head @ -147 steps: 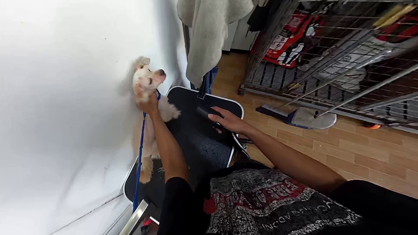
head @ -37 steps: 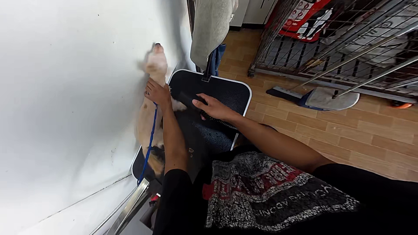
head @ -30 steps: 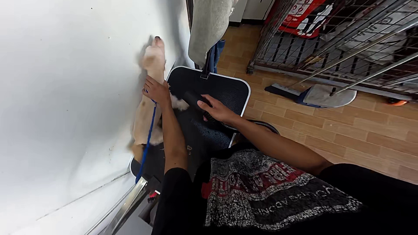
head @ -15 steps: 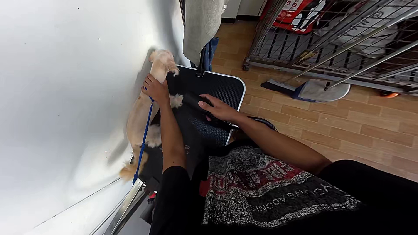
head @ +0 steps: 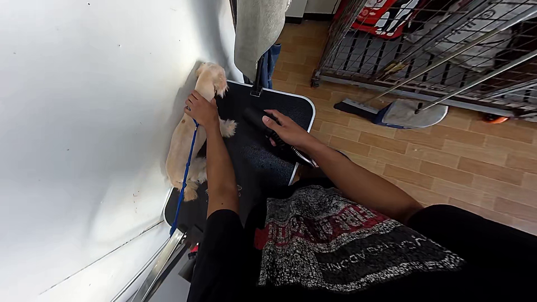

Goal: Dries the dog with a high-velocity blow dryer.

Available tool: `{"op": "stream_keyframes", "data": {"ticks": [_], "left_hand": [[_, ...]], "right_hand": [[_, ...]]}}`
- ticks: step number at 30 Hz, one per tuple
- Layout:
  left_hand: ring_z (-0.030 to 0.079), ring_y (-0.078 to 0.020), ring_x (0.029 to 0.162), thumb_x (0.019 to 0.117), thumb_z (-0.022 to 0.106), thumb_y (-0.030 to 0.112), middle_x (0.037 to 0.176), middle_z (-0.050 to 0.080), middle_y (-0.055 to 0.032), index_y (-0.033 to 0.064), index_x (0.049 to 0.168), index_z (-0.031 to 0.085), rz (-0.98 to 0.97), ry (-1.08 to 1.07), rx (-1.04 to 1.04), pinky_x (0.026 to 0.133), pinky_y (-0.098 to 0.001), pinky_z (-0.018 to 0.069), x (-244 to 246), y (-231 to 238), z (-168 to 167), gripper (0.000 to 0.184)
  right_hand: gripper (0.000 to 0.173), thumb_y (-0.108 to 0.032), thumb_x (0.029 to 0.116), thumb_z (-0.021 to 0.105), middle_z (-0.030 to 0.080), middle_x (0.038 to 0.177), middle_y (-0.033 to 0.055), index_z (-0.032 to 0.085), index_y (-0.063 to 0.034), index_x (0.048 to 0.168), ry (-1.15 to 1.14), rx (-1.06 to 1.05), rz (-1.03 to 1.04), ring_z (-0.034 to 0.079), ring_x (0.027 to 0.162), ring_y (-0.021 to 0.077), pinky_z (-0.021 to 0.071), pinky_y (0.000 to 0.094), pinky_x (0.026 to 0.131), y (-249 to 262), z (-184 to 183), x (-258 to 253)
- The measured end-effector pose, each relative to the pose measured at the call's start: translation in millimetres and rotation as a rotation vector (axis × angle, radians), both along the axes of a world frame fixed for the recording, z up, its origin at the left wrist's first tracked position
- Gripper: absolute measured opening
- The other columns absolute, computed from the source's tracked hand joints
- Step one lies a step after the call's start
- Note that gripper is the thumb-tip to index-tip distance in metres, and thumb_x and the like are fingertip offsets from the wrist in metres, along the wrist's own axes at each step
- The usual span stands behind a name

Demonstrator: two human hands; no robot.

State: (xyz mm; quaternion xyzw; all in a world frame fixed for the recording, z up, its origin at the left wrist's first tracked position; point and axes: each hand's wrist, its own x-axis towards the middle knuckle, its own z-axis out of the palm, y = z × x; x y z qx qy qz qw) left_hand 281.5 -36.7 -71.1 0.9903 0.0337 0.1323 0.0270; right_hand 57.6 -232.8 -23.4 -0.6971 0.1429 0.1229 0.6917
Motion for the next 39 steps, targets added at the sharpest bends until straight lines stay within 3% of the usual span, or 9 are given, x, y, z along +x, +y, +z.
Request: {"op": "stream_keyframes", "data": {"ticks": [12, 20, 25, 28, 33, 39], "left_hand": [[0.058, -0.0349, 0.123, 0.082, 0.073, 0.052, 0.132, 0.06, -0.0161, 0.0051, 0.136, 0.056, -0.042, 0.032, 0.059, 0.099, -0.0574, 0.0432, -7, -10, -4, 0.074], [0.054, -0.0395, 0.128, 0.0835, 0.073, 0.048, 0.138, 0.058, -0.0199, 0.0026, 0.14, 0.054, -0.092, 0.078, 0.072, 0.105, -0.0629, 0.0384, -9, -15, -1, 0.075], [0.052, -0.0449, 0.131, 0.0822, 0.078, 0.035, 0.142, 0.056, -0.0232, 0.0006, 0.141, 0.054, -0.222, 0.137, 0.16, 0.106, -0.0688, 0.0361, -19, -16, -6, 0.072], [0.053, -0.0414, 0.13, 0.0832, 0.078, 0.028, 0.138, 0.058, -0.0191, 0.0017, 0.138, 0.055, -0.241, 0.116, 0.27, 0.104, -0.0678, 0.0375, -30, -18, -23, 0.065], [0.054, -0.04, 0.13, 0.085, 0.073, 0.038, 0.141, 0.057, -0.0199, 0.0026, 0.146, 0.049, -0.177, 0.068, 0.195, 0.107, -0.0657, 0.0354, -32, -5, -30, 0.074], [0.042, -0.0455, 0.142, 0.0863, 0.069, 0.052, 0.153, 0.046, -0.025, 0.001, 0.155, 0.036, -0.102, 0.147, -0.014, 0.11, -0.0714, 0.0309, -19, 15, 0, 0.092]], "right_hand": [[0.054, -0.054, 0.1045, 0.05, 0.067, 0.096, 0.0139, 0.045, -0.0248, 0.15, 0.097, -0.026, 0.118, 0.065, 0.062, 0.0213, 0.059, 0.0365, 0.06, -8, -11, -7], [0.053, -0.05, 0.1056, 0.051, 0.066, 0.095, 0.0143, 0.048, -0.0205, 0.149, 0.086, 0.02, 0.089, 0.063, 0.061, 0.0219, 0.0578, 0.0366, 0.057, -17, -13, -13], [0.051, -0.047, 0.1062, 0.051, 0.067, 0.097, 0.0148, 0.047, -0.0202, 0.15, 0.092, 0.011, 0.077, 0.064, 0.062, 0.0216, 0.0584, 0.0363, 0.058, -19, -15, -17], [0.051, -0.048, 0.1061, 0.051, 0.067, 0.098, 0.0151, 0.047, -0.0198, 0.149, 0.122, -0.024, 0.067, 0.065, 0.062, 0.0224, 0.0588, 0.0372, 0.059, -18, -18, -17], [0.057, -0.052, 0.1038, 0.054, 0.068, 0.106, 0.0187, 0.045, -0.0207, 0.151, 0.14, -0.187, 0.113, 0.067, 0.068, 0.0264, 0.0596, 0.0446, 0.065, -17, -20, -19], [0.065, -0.05, 0.1008, 0.061, 0.07, 0.114, 0.0193, 0.044, -0.0169, 0.154, -0.046, -0.33, 0.09, 0.073, 0.079, 0.0293, 0.0623, 0.0509, 0.073, -10, -19, -23]]}}
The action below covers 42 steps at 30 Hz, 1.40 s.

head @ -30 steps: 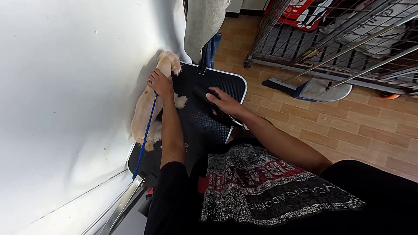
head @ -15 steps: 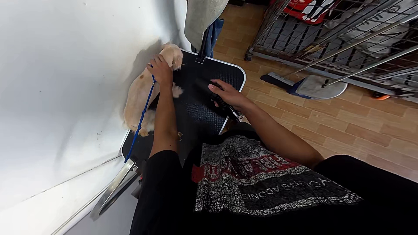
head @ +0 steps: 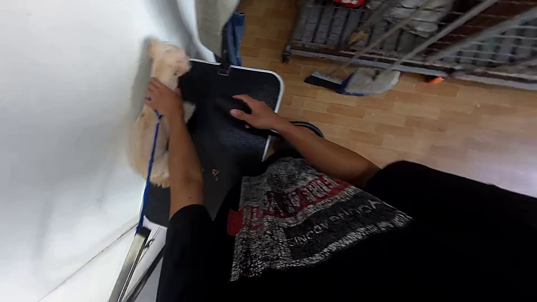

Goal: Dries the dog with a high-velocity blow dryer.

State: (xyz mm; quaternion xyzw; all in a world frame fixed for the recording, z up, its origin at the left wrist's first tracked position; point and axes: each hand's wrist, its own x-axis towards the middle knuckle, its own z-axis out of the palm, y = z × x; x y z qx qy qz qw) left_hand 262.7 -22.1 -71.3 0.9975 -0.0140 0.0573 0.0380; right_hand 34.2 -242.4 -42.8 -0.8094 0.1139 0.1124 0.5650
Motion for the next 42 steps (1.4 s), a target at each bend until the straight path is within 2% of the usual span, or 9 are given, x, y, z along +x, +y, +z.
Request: {"op": "stream_keyframes", "data": {"ticks": [5, 6, 10, 12, 18, 25, 34, 38, 42], "left_hand": [[0.04, -0.0455, 0.143, 0.0888, 0.06, 0.059, 0.154, 0.044, -0.028, -0.0051, 0.155, 0.034, 0.03, -0.15, -0.033, 0.113, -0.0692, 0.0271, 5, 1, -6, 0.096], [0.042, -0.0439, 0.143, 0.0891, 0.058, 0.062, 0.153, 0.045, -0.0275, -0.0056, 0.154, 0.034, 0.054, -0.176, -0.037, 0.114, -0.067, 0.0276, 5, 2, -6, 0.097], [0.047, -0.0354, 0.141, 0.0881, 0.053, 0.071, 0.151, 0.05, -0.0219, -0.0051, 0.153, 0.038, 0.139, -0.273, -0.041, 0.114, -0.0564, 0.0303, 4, 6, -6, 0.102], [0.048, -0.0358, 0.139, 0.0875, 0.054, 0.072, 0.15, 0.051, -0.022, -0.0058, 0.152, 0.039, 0.138, -0.306, -0.041, 0.113, -0.0563, 0.0313, 6, 6, -6, 0.103], [0.049, -0.0343, 0.139, 0.0871, 0.054, 0.072, 0.149, 0.052, -0.0207, -0.0049, 0.152, 0.04, 0.154, -0.323, -0.039, 0.112, -0.055, 0.0328, 3, 1, -1, 0.102], [0.052, -0.0338, 0.134, 0.0877, 0.054, 0.071, 0.143, 0.056, -0.0204, -0.0048, 0.15, 0.042, 0.145, -0.387, -0.037, 0.111, -0.0533, 0.0338, 5, -5, -1, 0.099], [0.049, -0.0338, 0.138, 0.0831, 0.054, 0.077, 0.15, 0.051, -0.0208, -0.0017, 0.15, 0.046, 0.251, -0.322, -0.042, 0.113, -0.0525, 0.0328, 4, 11, -3, 0.103], [0.053, -0.0364, 0.133, 0.0818, 0.063, 0.073, 0.142, 0.058, -0.0214, 0.0004, 0.145, 0.053, 0.251, -0.482, -0.23, 0.115, -0.0527, 0.0305, 2, 29, -4, 0.097], [0.048, -0.037, 0.14, 0.0889, 0.057, 0.07, 0.148, 0.056, -0.0191, 0.0061, 0.148, 0.054, 0.283, -0.41, -0.221, 0.119, -0.0571, 0.0243, -2, 30, 5, 0.087]], "right_hand": [[0.074, -0.059, 0.0965, 0.061, 0.067, 0.133, 0.0123, 0.045, -0.0171, 0.155, -0.275, -0.213, 0.098, 0.065, 0.122, 0.0276, 0.0502, 0.0533, 0.106, 7, -11, 16], [0.075, -0.062, 0.0957, 0.06, 0.066, 0.134, 0.0118, 0.044, -0.0208, 0.156, -0.279, -0.268, 0.119, 0.064, 0.122, 0.028, 0.0505, 0.0533, 0.104, 11, -11, 19], [0.076, -0.065, 0.0952, 0.059, 0.063, 0.119, 0.0158, 0.039, -0.0286, 0.159, -0.295, -0.456, 0.152, 0.067, 0.092, 0.0311, 0.0564, 0.0502, 0.075, 25, 2, 29], [0.075, -0.065, 0.0954, 0.058, 0.063, 0.12, 0.0162, 0.039, -0.0293, 0.159, -0.315, -0.493, 0.13, 0.067, 0.086, 0.0304, 0.0566, 0.0484, 0.07, 28, 6, 32], [0.075, -0.065, 0.0975, 0.054, 0.065, 0.114, 0.0146, 0.04, -0.0233, 0.159, -0.376, -0.478, 0.024, 0.067, 0.085, 0.0288, 0.0564, 0.0466, 0.069, 28, 1, 23], [0.073, -0.063, 0.0974, 0.056, 0.061, 0.117, 0.0173, 0.039, -0.0279, 0.159, -0.338, -0.582, 0.022, 0.066, 0.078, 0.0299, 0.0556, 0.0462, 0.064, 24, 11, 17], [0.062, -0.037, 0.1013, 0.062, 0.053, 0.135, 0.0267, 0.039, -0.0332, 0.159, -0.415, -0.777, 0.172, 0.061, 0.112, 0.0432, 0.0566, 0.0509, 0.08, 22, -4, 73], [0.063, -0.042, 0.1009, 0.061, 0.055, 0.128, 0.0262, 0.039, -0.0307, 0.159, -0.462, -0.765, 0.136, 0.063, 0.106, 0.0418, 0.0572, 0.0493, 0.075, 24, -7, 77], [0.069, -0.054, 0.0984, 0.059, 0.057, 0.121, 0.0217, 0.039, -0.0298, 0.159, -0.429, -0.651, 0.107, 0.066, 0.093, 0.0348, 0.0569, 0.0464, 0.068, 37, -12, 52]]}}
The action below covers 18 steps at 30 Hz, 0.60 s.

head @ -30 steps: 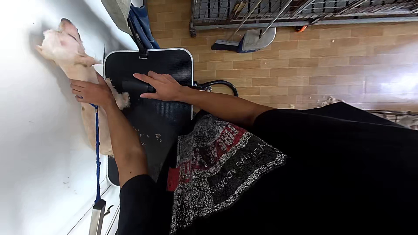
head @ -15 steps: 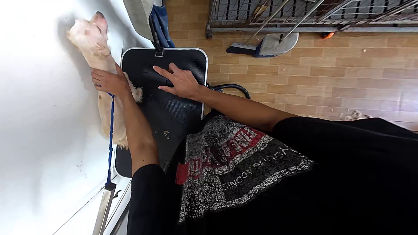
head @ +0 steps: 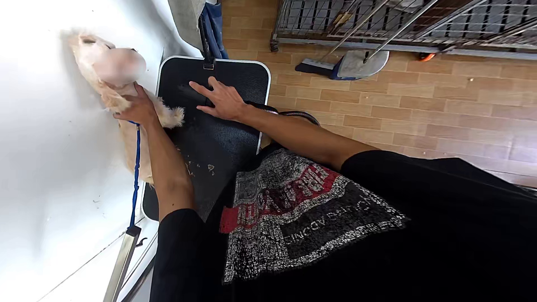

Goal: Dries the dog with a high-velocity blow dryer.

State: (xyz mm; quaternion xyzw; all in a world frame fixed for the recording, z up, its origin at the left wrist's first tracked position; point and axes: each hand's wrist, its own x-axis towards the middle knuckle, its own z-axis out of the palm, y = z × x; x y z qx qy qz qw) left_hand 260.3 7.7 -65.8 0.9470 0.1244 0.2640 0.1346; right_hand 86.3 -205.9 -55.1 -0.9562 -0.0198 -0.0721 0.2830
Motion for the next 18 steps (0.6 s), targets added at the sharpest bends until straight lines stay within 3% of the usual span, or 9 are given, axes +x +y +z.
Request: {"op": "stream_keyframes", "data": {"ticks": [3, 4, 6, 7, 9, 13, 18], "left_hand": [[0.045, -0.033, 0.144, 0.0918, 0.056, 0.063, 0.156, 0.048, -0.0145, 0.007, 0.159, 0.035, -0.017, 0.009, 0.067, 0.115, -0.0586, 0.0315, -9, -3, 11, 0.09], [0.047, -0.0335, 0.143, 0.0913, 0.058, 0.061, 0.155, 0.049, -0.0152, 0.0068, 0.159, 0.034, -0.027, -0.006, 0.049, 0.114, -0.0597, 0.0341, -11, -4, 13, 0.09], [0.044, -0.0373, 0.144, 0.0933, 0.059, 0.056, 0.155, 0.047, -0.0199, 0.004, 0.159, 0.032, -0.073, 0.001, 0.004, 0.116, -0.0624, 0.0293, -14, -6, 17, 0.088], [0.048, -0.0383, 0.141, 0.0938, 0.057, 0.056, 0.152, 0.051, -0.0215, 0.002, 0.157, 0.037, -0.071, -0.012, 0.047, 0.113, -0.061, 0.034, -14, -4, 19, 0.085], [0.051, -0.0405, 0.136, 0.0933, 0.057, 0.056, 0.148, 0.054, -0.0243, -0.0017, 0.152, 0.044, -0.042, -0.022, 0.096, 0.11, -0.0602, 0.0381, -12, -2, 17, 0.083], [0.047, -0.0414, 0.139, 0.0901, 0.057, 0.063, 0.148, 0.05, -0.0289, -0.0108, 0.146, 0.045, 0.013, 0.023, 0.063, 0.113, -0.0603, 0.0329, -3, -1, 9, 0.093], [0.05, -0.0399, 0.136, 0.0887, 0.054, 0.071, 0.146, 0.052, -0.0286, -0.0116, 0.145, 0.046, 0.055, -0.094, 0.13, 0.111, -0.0585, 0.0343, 3, 8, -11, 0.101]], "right_hand": [[0.073, -0.062, 0.0951, 0.059, 0.062, 0.117, 0.0155, 0.043, -0.0259, 0.157, 0.041, 0.207, 0.006, 0.066, 0.091, 0.0291, 0.057, 0.0467, 0.074, 12, 1, -18], [0.073, -0.061, 0.0945, 0.061, 0.065, 0.119, 0.0137, 0.047, -0.0229, 0.155, 0.023, 0.294, 0.012, 0.067, 0.099, 0.0275, 0.0569, 0.0473, 0.082, 14, 0, -23], [0.07, -0.056, 0.0958, 0.064, 0.067, 0.13, 0.0121, 0.051, -0.015, 0.151, -0.021, 0.471, 0.03, 0.066, 0.118, 0.0237, 0.0532, 0.047, 0.103, 14, 1, -31], [0.068, -0.054, 0.0969, 0.064, 0.067, 0.132, 0.0113, 0.052, -0.0132, 0.15, -0.023, 0.525, 0.035, 0.066, 0.12, 0.0218, 0.0523, 0.046, 0.106, 17, 6, -34], [0.066, -0.052, 0.0982, 0.063, 0.069, 0.129, 0.0111, 0.051, -0.0136, 0.151, 0.007, 0.563, 0.054, 0.068, 0.115, 0.0202, 0.0545, 0.0451, 0.102, 18, 18, -40], [0.064, -0.053, 0.0994, 0.059, 0.07, 0.12, 0.0134, 0.049, -0.0178, 0.151, 0.112, 0.56, 0.07, 0.073, 0.093, 0.0221, 0.0611, 0.047, 0.083, 19, 33, -46], [0.061, -0.05, 0.1001, 0.06, 0.07, 0.115, 0.015, 0.047, -0.02, 0.152, 0.233, 0.635, 0.011, 0.072, 0.079, 0.0236, 0.0627, 0.0459, 0.069, 22, 31, -47]]}}
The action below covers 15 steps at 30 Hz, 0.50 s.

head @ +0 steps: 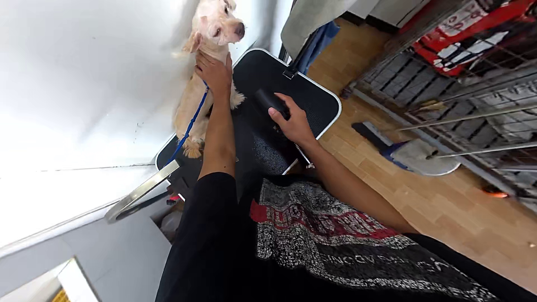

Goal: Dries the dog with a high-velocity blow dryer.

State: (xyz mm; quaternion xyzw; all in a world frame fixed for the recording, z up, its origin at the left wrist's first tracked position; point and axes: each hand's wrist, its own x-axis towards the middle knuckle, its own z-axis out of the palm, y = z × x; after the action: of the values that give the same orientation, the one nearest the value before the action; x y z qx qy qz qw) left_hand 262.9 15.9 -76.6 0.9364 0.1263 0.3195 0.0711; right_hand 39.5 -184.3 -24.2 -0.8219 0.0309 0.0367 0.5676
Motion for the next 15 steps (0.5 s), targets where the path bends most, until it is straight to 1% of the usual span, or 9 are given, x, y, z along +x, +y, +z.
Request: {"op": "stream_keyframes", "data": {"ticks": [1, 3, 5, 7, 9, 12, 15], "left_hand": [[0.051, -0.0387, 0.136, 0.0888, 0.053, 0.072, 0.146, 0.053, -0.0278, -0.0107, 0.145, 0.047, 0.019, -0.01, 0.013, 0.111, -0.058, 0.0345, -2, 1, -3, 0.1], [0.052, -0.0374, 0.135, 0.0885, 0.054, 0.071, 0.144, 0.055, -0.0264, -0.0101, 0.143, 0.049, 0.038, -0.039, 0.021, 0.11, -0.0568, 0.0359, -6, 3, -5, 0.098], [0.053, -0.0375, 0.134, 0.0885, 0.055, 0.069, 0.144, 0.055, -0.0264, -0.0104, 0.144, 0.048, 0.03, -0.055, 0.01, 0.11, -0.0566, 0.0363, -6, 4, -2, 0.097], [0.051, -0.037, 0.136, 0.0886, 0.055, 0.069, 0.146, 0.054, -0.0254, -0.0099, 0.146, 0.046, 0.031, -0.024, 0.004, 0.11, -0.0565, 0.0358, -7, 4, -1, 0.098], [0.052, -0.0366, 0.135, 0.0892, 0.055, 0.068, 0.145, 0.054, -0.0249, -0.0092, 0.145, 0.048, 0.03, -0.016, 0.004, 0.11, -0.0564, 0.0353, -9, 2, -2, 0.096], [0.053, -0.0377, 0.133, 0.091, 0.054, 0.066, 0.141, 0.057, -0.0258, -0.0083, 0.139, 0.054, 0.028, -0.011, -0.001, 0.11, -0.0582, 0.035, -13, 1, 2, 0.088], [0.051, -0.0398, 0.135, 0.0899, 0.055, 0.068, 0.145, 0.054, -0.0279, -0.0115, 0.143, 0.048, 0.033, -0.005, -0.036, 0.11, -0.0593, 0.0339, -11, 3, 1, 0.096]], "right_hand": [[0.06, -0.048, 0.1005, 0.06, 0.069, 0.114, 0.015, 0.047, -0.0199, 0.152, 0.017, 0.02, 0.001, 0.072, 0.076, 0.0232, 0.0626, 0.045, 0.067, 2, 0, -1], [0.059, -0.048, 0.1009, 0.06, 0.069, 0.115, 0.0144, 0.046, -0.021, 0.152, 0.028, 0.025, 0.033, 0.072, 0.076, 0.0232, 0.0625, 0.0443, 0.065, 8, 5, -1], [0.061, -0.05, 0.1006, 0.06, 0.069, 0.117, 0.0146, 0.045, -0.0219, 0.153, 0.002, -0.006, 0.056, 0.072, 0.078, 0.0242, 0.0623, 0.046, 0.066, 15, 9, -2], [0.064, -0.051, 0.1001, 0.059, 0.068, 0.117, 0.0148, 0.042, -0.0232, 0.155, -0.035, -0.012, 0.013, 0.071, 0.08, 0.0244, 0.0613, 0.0468, 0.068, 21, 2, -7], [0.066, -0.054, 0.0996, 0.058, 0.067, 0.113, 0.0136, 0.038, -0.0265, 0.156, -0.046, -0.007, -0.036, 0.07, 0.076, 0.0235, 0.0607, 0.0458, 0.064, 25, -5, -13], [0.066, -0.053, 0.0981, 0.061, 0.068, 0.112, 0.0146, 0.042, -0.0237, 0.154, -0.045, -0.015, -0.03, 0.07, 0.079, 0.0237, 0.0609, 0.0464, 0.068, 24, -6, -14], [0.064, -0.048, 0.0988, 0.061, 0.067, 0.111, 0.015, 0.042, -0.0206, 0.154, -0.028, -0.003, -0.033, 0.07, 0.078, 0.0233, 0.0615, 0.0457, 0.069, 20, -7, -15]]}}
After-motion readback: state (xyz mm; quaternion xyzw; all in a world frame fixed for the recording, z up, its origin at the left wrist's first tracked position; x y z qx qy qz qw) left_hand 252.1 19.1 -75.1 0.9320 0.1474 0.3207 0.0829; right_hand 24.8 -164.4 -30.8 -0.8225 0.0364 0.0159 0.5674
